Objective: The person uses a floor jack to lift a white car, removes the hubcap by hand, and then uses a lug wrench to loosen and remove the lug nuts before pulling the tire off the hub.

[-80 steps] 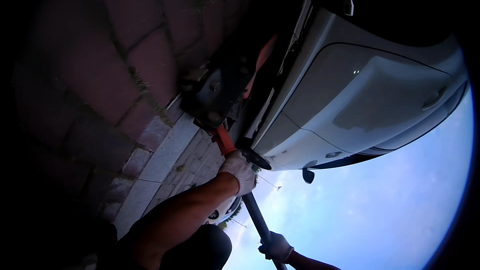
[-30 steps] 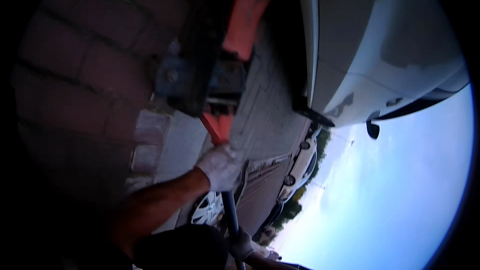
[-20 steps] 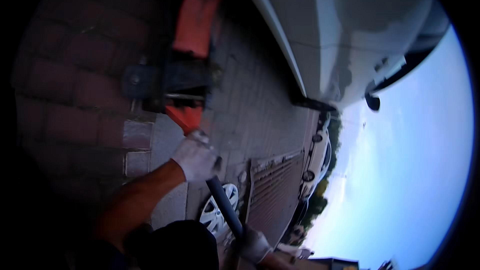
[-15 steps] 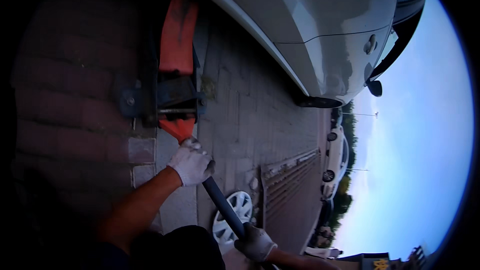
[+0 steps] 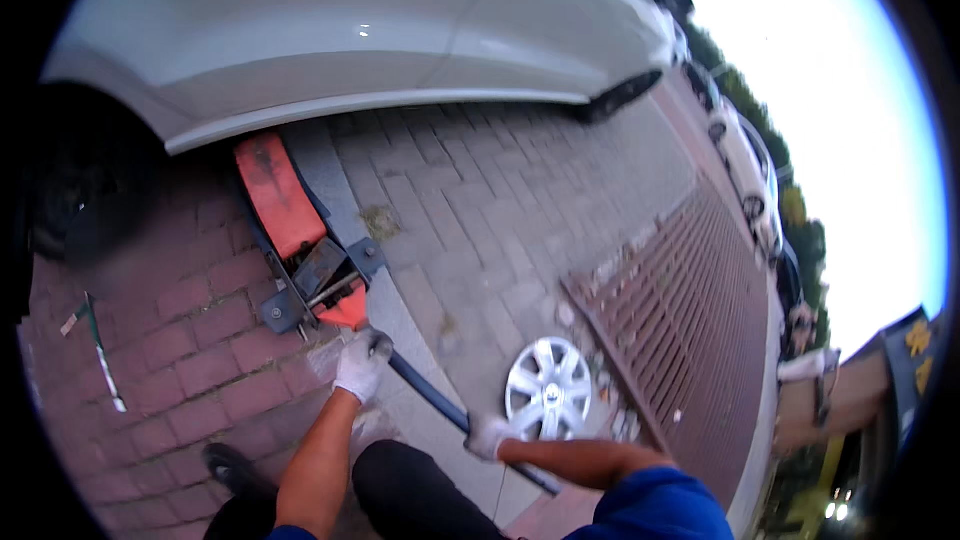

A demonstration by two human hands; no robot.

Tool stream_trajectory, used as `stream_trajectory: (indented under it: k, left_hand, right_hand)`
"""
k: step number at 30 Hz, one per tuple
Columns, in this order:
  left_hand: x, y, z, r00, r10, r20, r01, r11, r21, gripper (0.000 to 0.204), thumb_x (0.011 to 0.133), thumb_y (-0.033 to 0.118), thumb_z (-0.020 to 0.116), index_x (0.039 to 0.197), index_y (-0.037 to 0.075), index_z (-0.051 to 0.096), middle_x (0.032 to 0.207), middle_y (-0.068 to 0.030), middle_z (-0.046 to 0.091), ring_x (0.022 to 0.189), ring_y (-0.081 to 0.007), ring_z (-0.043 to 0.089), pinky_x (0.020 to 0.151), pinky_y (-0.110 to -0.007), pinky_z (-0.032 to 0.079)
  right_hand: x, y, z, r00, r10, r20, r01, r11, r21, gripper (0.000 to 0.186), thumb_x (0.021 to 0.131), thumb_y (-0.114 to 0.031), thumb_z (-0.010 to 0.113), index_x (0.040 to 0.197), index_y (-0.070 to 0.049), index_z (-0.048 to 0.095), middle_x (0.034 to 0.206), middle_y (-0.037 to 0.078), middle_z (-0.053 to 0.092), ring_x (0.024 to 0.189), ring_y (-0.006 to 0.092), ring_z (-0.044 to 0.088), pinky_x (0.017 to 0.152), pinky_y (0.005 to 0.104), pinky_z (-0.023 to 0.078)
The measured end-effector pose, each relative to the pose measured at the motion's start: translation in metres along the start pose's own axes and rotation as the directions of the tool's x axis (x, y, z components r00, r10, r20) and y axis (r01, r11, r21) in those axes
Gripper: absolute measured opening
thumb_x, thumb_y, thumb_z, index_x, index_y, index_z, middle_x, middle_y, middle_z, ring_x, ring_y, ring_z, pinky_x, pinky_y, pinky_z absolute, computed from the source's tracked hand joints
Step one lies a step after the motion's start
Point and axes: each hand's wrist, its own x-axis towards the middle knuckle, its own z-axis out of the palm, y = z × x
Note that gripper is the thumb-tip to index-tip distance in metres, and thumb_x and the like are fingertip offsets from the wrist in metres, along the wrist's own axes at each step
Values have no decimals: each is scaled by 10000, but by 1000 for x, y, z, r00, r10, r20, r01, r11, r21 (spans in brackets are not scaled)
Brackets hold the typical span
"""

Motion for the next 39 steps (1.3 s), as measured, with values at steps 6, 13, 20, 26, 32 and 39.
stream_trajectory:
  k: [6,13,20,26,32,39]
  left_hand:
    - [-82,109,-9,932,-348,-97,356,932,74,305,918,262,574,1016,-4,684,1022,-253,695,1003,-399,665,887,-458,501]
    - [-197,248,43,510,-381,771,827,-28,-561,385,950,381,572,1187,78,577,1130,-131,654,1046,-290,621,923,-475,494]
    - [-158,360,88,707,-393,588,393,-473,-788,241,979,295,551,1117,110,617,1060,-60,692,981,-231,678,897,-391,549]
    - [-141,290,126,704,-243,668,535,-437,-723,243,1010,339,492,1122,179,636,1066,-46,687,972,-185,664,892,-382,523]
    - [-132,288,143,671,-293,681,521,-468,-714,352,1005,400,472,1202,149,621,1160,-101,680,1060,-245,656,942,-409,500]
    - [-155,261,196,620,-616,486,781,428,-455,415,998,437,476,1229,119,606,1192,-135,671,1104,-276,645,960,-416,493]
  right_hand:
    - [-34,-15,-111,980,-126,153,99,980,171,392,741,-175,579,1055,29,694,1019,278,703,997,382,700,835,464,557]
    - [-54,-65,-218,931,-213,296,77,908,411,376,766,-189,656,1006,94,717,914,230,731,788,287,737,644,436,577]
    - [-42,-80,-237,867,-318,383,429,869,-248,342,768,-154,710,1044,45,741,1007,180,742,874,248,741,704,424,599]
    - [-56,-72,-210,960,-139,241,184,967,-178,217,799,-127,696,991,-59,770,999,91,758,886,206,740,728,421,590]
    - [-45,-72,-198,987,-57,148,53,998,28,242,827,-171,660,1030,-93,767,1092,115,739,1014,277,724,815,460,590]
    - [-66,-24,-178,993,66,95,-77,991,110,321,913,-189,507,1134,-59,700,1098,199,718,1038,330,708,888,464,561]
